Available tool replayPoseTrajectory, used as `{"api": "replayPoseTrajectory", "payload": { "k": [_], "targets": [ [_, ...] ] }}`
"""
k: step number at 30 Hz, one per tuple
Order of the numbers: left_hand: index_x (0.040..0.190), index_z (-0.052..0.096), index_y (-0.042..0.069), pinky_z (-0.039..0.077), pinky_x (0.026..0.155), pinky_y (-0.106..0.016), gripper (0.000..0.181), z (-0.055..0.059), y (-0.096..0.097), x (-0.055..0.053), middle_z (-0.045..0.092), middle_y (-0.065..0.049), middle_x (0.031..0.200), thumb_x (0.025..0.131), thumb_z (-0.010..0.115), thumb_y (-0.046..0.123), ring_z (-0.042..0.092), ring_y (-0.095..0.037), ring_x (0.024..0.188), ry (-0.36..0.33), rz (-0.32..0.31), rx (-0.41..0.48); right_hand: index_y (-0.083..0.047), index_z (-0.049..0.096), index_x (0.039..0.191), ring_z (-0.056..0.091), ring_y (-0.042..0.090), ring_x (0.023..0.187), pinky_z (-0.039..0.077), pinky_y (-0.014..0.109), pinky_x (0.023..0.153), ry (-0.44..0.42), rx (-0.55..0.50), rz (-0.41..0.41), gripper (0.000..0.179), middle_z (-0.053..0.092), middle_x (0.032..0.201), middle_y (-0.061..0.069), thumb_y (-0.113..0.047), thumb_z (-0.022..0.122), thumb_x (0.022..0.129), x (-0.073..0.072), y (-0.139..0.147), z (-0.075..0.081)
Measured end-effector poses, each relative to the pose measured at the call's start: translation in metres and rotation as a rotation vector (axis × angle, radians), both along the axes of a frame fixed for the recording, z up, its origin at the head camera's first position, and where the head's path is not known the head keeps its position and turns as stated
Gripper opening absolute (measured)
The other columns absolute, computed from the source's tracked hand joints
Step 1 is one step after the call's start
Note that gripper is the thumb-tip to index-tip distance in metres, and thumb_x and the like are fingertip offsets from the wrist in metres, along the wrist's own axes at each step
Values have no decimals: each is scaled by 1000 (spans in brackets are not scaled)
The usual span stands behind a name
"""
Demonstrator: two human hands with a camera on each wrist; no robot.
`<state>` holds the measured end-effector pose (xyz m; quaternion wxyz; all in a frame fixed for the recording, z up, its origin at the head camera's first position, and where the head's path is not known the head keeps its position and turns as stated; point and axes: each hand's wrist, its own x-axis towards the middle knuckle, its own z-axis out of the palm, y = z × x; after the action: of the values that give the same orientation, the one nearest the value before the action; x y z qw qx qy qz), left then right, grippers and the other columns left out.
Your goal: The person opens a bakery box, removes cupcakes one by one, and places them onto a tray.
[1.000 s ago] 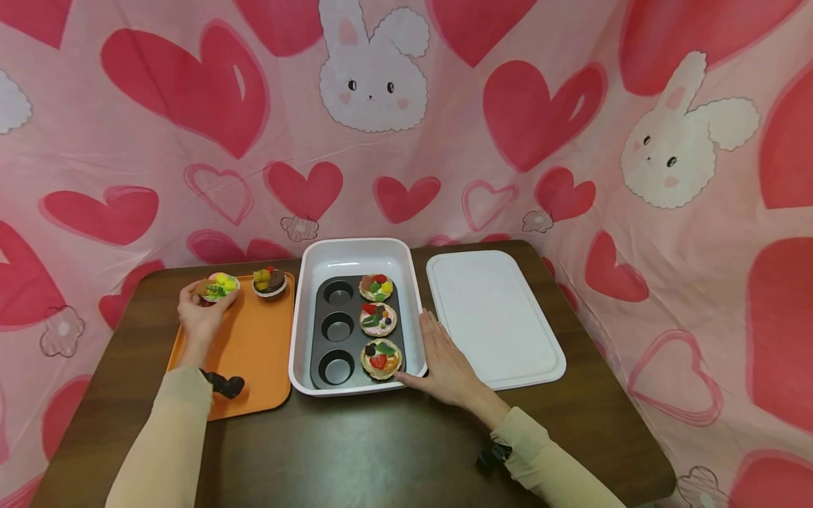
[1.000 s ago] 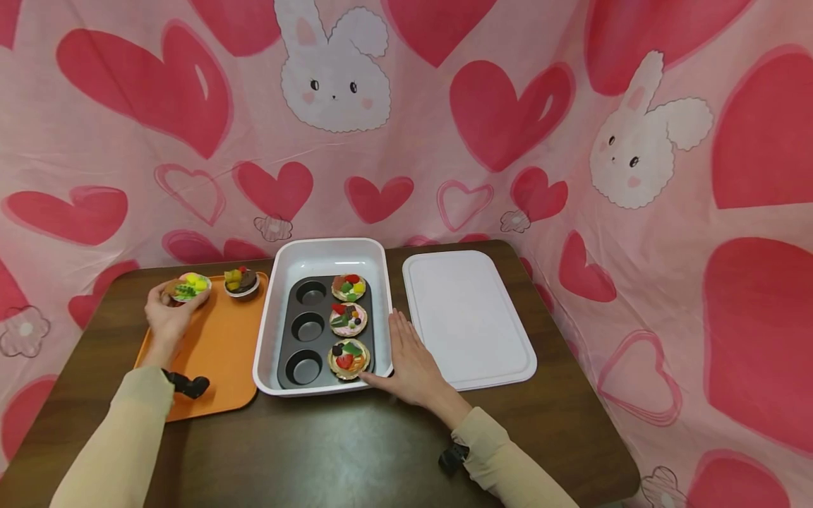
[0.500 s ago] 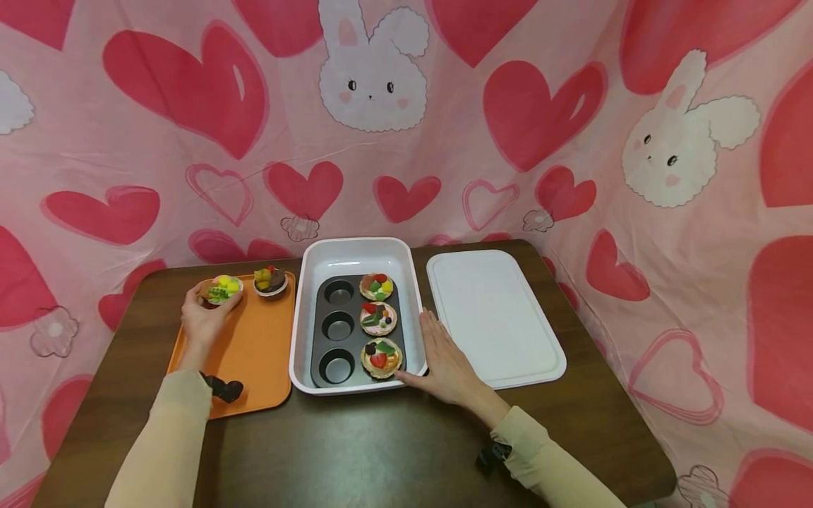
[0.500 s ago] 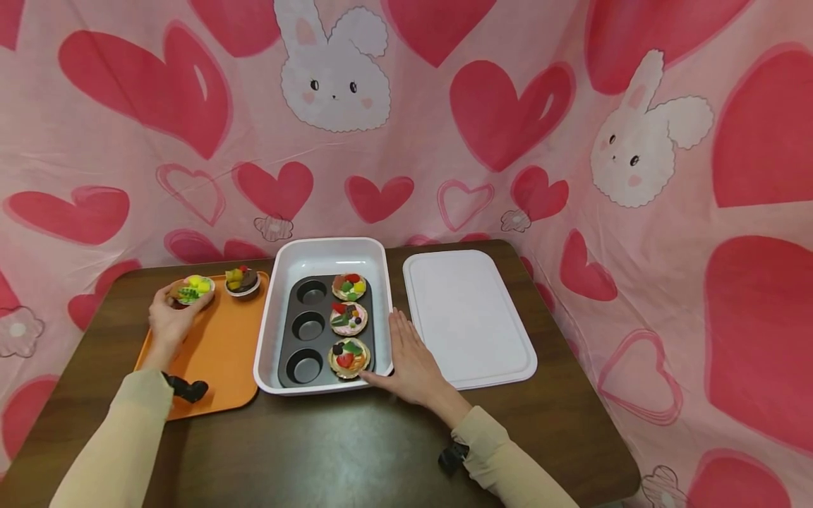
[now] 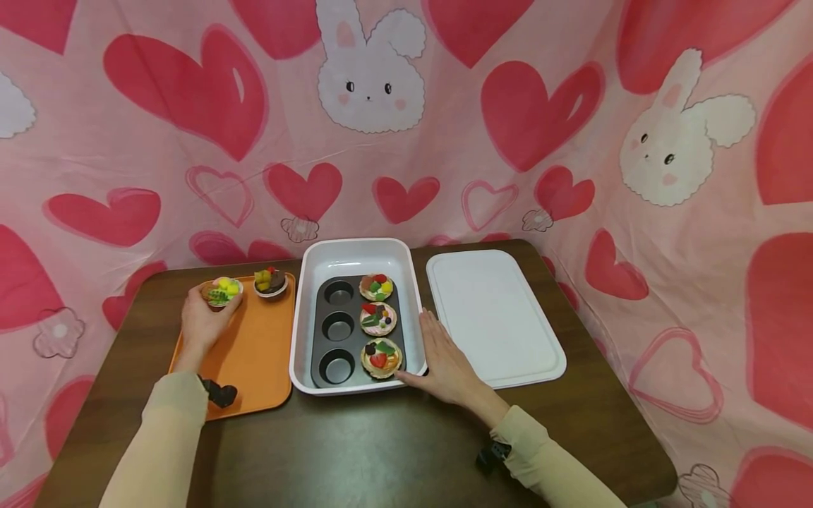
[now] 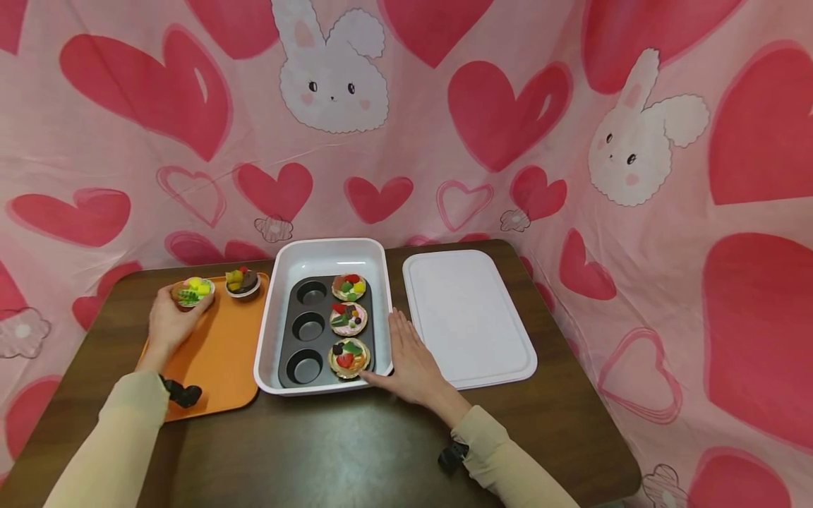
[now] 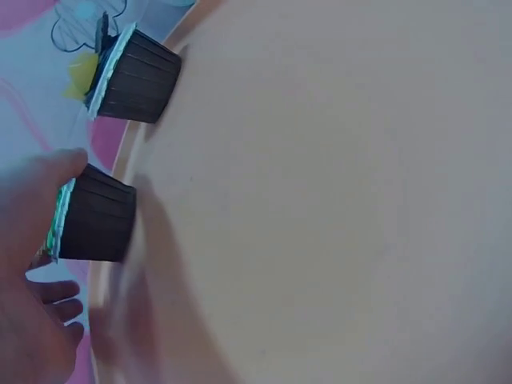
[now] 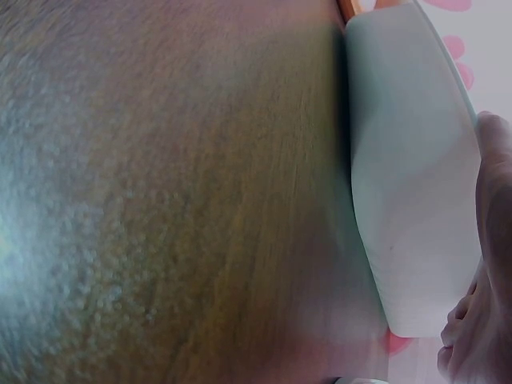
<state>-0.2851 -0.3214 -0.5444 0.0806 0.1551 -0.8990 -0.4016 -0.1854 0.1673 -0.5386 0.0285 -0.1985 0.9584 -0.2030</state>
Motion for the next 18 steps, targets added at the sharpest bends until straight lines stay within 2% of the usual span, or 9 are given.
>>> {"api": "replayPoseTrajectory", "payload": {
  "k": [2,4,9,13,18],
  "targets": [
    [166,22,-11,28,133,-68,95,1,0,0,35,-43,162,104,70,43,33,-60,152,15,-22,-65,-2,0,176,12,40,173,19,56,140,2,3,3,129,7,185,23,-75,68,94,0,0,0],
    [165,21,-13,22,135,-70,95,4,0,-1,29,-45,165,104,69,42,26,-62,157,36,-46,-115,-1,1,176,13,41,173,19,56,140,6,3,6,129,8,185,23,-75,68,94,0,0,0],
    [165,25,-11,5,137,-73,88,16,7,-2,16,-46,172,104,69,35,6,-62,166,117,-128,-140,-2,0,176,12,40,174,19,56,140,-2,-2,0,129,7,186,22,-75,68,94,0,0,0],
    [164,30,-11,2,136,-75,84,26,17,0,16,-45,174,104,69,32,4,-63,166,163,-200,-151,-3,0,176,11,39,174,18,55,140,-11,2,-6,129,6,186,21,-76,68,94,1,0,0],
    [164,34,-12,2,137,-73,84,39,37,2,13,-41,177,105,69,37,3,-59,168,179,-279,-212,-3,1,176,12,39,173,19,56,140,-4,0,-7,129,7,186,21,-76,69,94,1,0,0]
  ]
}}
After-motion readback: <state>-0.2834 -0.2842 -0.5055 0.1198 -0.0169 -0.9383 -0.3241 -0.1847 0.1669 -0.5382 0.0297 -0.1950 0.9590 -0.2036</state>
